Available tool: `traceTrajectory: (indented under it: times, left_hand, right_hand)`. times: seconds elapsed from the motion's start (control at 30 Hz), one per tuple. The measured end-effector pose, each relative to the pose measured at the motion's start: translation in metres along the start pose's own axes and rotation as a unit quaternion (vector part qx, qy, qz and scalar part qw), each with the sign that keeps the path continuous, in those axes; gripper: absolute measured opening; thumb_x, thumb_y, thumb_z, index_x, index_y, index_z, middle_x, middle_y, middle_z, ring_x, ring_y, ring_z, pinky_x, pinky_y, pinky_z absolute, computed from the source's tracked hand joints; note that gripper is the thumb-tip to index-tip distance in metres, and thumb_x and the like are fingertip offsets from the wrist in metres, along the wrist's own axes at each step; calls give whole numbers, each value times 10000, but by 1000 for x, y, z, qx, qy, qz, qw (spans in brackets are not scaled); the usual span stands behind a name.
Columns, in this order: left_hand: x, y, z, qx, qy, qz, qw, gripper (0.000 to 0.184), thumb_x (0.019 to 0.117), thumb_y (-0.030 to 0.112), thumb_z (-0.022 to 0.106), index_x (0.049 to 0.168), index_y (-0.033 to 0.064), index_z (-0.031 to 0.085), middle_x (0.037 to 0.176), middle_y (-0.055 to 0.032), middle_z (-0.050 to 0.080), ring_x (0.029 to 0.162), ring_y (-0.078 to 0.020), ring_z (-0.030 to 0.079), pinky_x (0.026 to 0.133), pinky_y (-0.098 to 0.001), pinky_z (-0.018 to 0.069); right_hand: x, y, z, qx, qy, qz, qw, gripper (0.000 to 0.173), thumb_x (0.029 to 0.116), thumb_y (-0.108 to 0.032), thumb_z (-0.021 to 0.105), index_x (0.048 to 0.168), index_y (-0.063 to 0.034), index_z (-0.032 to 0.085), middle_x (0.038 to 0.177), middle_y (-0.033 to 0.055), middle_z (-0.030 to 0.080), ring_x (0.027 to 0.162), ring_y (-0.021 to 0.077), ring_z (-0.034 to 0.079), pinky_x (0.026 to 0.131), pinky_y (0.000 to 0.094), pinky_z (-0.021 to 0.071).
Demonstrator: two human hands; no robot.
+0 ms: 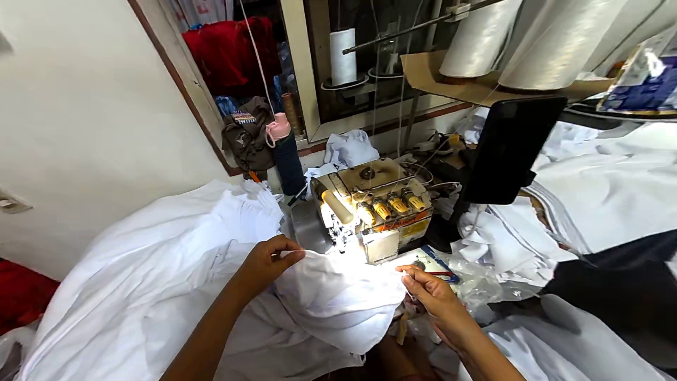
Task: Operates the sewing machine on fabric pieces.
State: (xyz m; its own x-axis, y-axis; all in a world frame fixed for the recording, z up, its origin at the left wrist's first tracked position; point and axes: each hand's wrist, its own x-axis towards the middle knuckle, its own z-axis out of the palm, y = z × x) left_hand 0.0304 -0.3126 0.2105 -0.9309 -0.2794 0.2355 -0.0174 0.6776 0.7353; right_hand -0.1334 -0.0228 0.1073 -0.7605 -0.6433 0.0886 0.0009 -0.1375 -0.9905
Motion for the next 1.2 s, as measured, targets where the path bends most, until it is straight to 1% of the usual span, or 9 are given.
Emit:
traceTrajectory:
  times: [0.1,0.23,0.43,0.57,0.7,0.8,0.93,1.1,1.2]
  left_hand:
    - [-1,2,0,91,20,45,995,128,946,175,691,983,71,755,872,1,628,693,-63,546,608,-238,463]
    - [-3,13,-7,90,86,55,991,89,942,145,671,957,78,728,870,15,634,702,-65,552,616,-261,466]
    - [-9,34,-13,85,144,94,981,115,950,200,661,960,94,706,885,48,633,717,-8,556,627,-190,458]
    - [-13,41,-21,86,124,67,986,73,942,139,671,947,76,706,888,17,644,713,-52,551,625,-257,455]
    - [-20,44,-30,45,112,31,992,59,948,114,647,935,82,694,902,17,654,737,-66,578,658,-276,484]
    - [-28,47,-38,42,130,20,990,61,962,105,636,958,77,691,919,16,659,758,-60,585,679,-276,491]
    - [-32,52,-41,77,161,14,984,76,981,98,646,983,37,692,922,-26,659,751,-86,572,683,-311,480]
    - [-35,47,-46,99,182,-16,978,132,1002,93,633,1025,-22,692,976,-132,680,838,-210,611,760,-454,497]
    - [-38,46,-45,91,173,-23,980,129,1002,98,632,1029,-15,689,979,-117,677,859,-193,612,775,-439,497]
  right_hand:
    - [-4,-4,-5,-8,-57,-16,998,184,1002,-180,599,1072,-48,707,1049,-30,694,812,11,648,745,197,562]
    - [-8,-14,-10,-61,-192,-24,979,212,961,-191,661,1126,-65,704,1177,-21,649,905,2,637,815,202,557]
    - [-23,-31,-11,-1,-271,-21,962,259,988,-103,628,1243,-61,658,1123,-52,712,962,24,683,887,236,575]
    - [-34,-48,-7,-6,-239,-14,971,181,1001,-105,607,1155,-55,690,1029,-52,722,890,29,700,850,229,593]
    - [-42,-54,-9,-35,-270,-15,962,229,1029,-69,557,1237,-34,648,1016,-48,742,912,23,712,868,218,591]
    - [-46,-57,-6,-88,-294,-29,951,267,1032,-83,545,1282,-32,624,967,-37,735,853,-6,679,784,191,556]
    - [-49,-59,3,-80,-281,-26,956,195,1017,-100,588,1181,-43,677,845,-42,736,724,3,680,692,184,564]
    - [-49,-63,6,-23,-344,-19,939,255,1039,-12,476,1235,-20,638,1012,-26,755,892,45,730,862,238,603]
    - [-51,-66,12,-27,-320,-21,947,197,1014,-20,550,1169,-6,670,946,-23,757,843,42,728,819,229,607]
